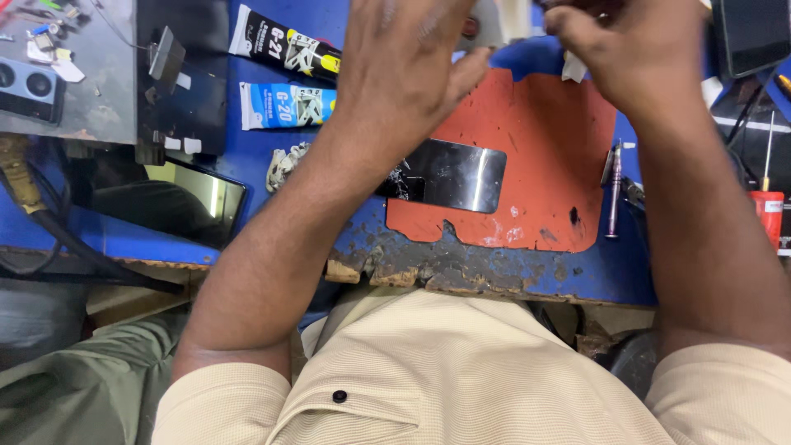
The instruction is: The person secures a smartphone with multiple rubber bands, wraps them around the device in various orientations, and then wipes the screen with a cloth. The person handles the phone and rubber bands throughout, then places the phone on the workbench.
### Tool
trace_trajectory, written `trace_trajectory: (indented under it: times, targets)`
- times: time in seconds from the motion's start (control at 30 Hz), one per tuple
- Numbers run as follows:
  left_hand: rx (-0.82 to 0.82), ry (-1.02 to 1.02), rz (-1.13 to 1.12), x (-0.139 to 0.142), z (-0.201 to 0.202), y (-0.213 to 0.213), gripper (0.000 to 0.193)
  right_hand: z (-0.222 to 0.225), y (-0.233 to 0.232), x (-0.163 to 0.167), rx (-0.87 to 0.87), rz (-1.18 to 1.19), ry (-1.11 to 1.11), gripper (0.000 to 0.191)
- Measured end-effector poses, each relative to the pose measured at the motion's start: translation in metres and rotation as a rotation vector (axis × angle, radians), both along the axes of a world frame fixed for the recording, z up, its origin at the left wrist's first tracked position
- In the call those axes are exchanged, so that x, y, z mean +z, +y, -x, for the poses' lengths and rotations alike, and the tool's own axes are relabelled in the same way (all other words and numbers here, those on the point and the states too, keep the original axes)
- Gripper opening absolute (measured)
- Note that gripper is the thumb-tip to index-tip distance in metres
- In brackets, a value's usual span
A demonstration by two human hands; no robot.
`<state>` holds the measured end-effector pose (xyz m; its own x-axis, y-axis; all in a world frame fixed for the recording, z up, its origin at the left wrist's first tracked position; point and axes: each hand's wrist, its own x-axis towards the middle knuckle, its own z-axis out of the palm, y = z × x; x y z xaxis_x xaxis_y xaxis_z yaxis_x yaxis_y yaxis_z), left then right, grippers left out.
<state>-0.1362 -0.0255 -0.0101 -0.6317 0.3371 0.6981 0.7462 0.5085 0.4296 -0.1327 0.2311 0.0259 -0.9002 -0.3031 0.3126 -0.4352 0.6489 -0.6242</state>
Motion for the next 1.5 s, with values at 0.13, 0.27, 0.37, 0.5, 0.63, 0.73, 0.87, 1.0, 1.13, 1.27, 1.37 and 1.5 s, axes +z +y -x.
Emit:
trace_trajectory:
  times: [0.13,0.27,0.37,0.5,0.63,0.73,0.87,1.0,1.13,1.27,1.37,1.5]
  targets:
    - [-0.175,-0.199,-0.185,0.008,0.0,0.011,0.047,-0.042,0.006,0.021,-0.093,0.527,-0.105,0.011]
    - [-0.269,-0.153,-0.238,0.008,-0.007,0.022,0.057,-0.084,-0.004,0.032,-0.084,0.559,-0.007,0.023]
    - [-0.264,-0.06,-0.269,0.007,-0.017,0.029,0.073,-0.104,-0.015,0.039,-0.09,0.47,0.098,0.026]
    - [-0.361,-0.166,-0.423,0.011,-0.03,0.035,0.074,-0.116,-0.026,0.056,-0.106,0.276,0.246,0.027]
    - [-0.315,0.047,-0.394,0.021,-0.031,0.037,0.074,-0.121,-0.032,0.079,-0.095,0.021,0.371,0.028]
    - [-0.325,0.184,-0.404,0.029,-0.029,0.04,0.072,-0.125,-0.036,0.095,-0.05,-0.158,0.447,0.029]
    - [-0.333,0.254,-0.427,0.037,-0.032,0.044,0.069,-0.131,-0.041,0.107,0.013,-0.294,0.531,0.032]
    - [-0.338,0.246,-0.422,0.04,-0.033,0.043,0.07,-0.132,-0.043,0.107,0.001,-0.358,0.503,0.035]
    - [-0.274,0.116,-0.406,0.034,-0.033,0.043,0.075,-0.121,-0.036,0.093,-0.054,-0.29,0.502,0.036]
    - [-0.301,-0.122,-0.495,0.021,-0.036,0.048,0.076,-0.101,-0.023,0.068,-0.068,0.012,0.401,0.032]
    - [-0.294,-0.35,-0.578,0.01,-0.038,0.058,0.073,-0.087,-0.015,0.05,-0.057,0.265,0.256,0.026]
    - [-0.304,-0.431,-0.55,0.001,-0.037,0.062,0.064,-0.072,-0.009,0.031,-0.049,0.488,0.006,0.019]
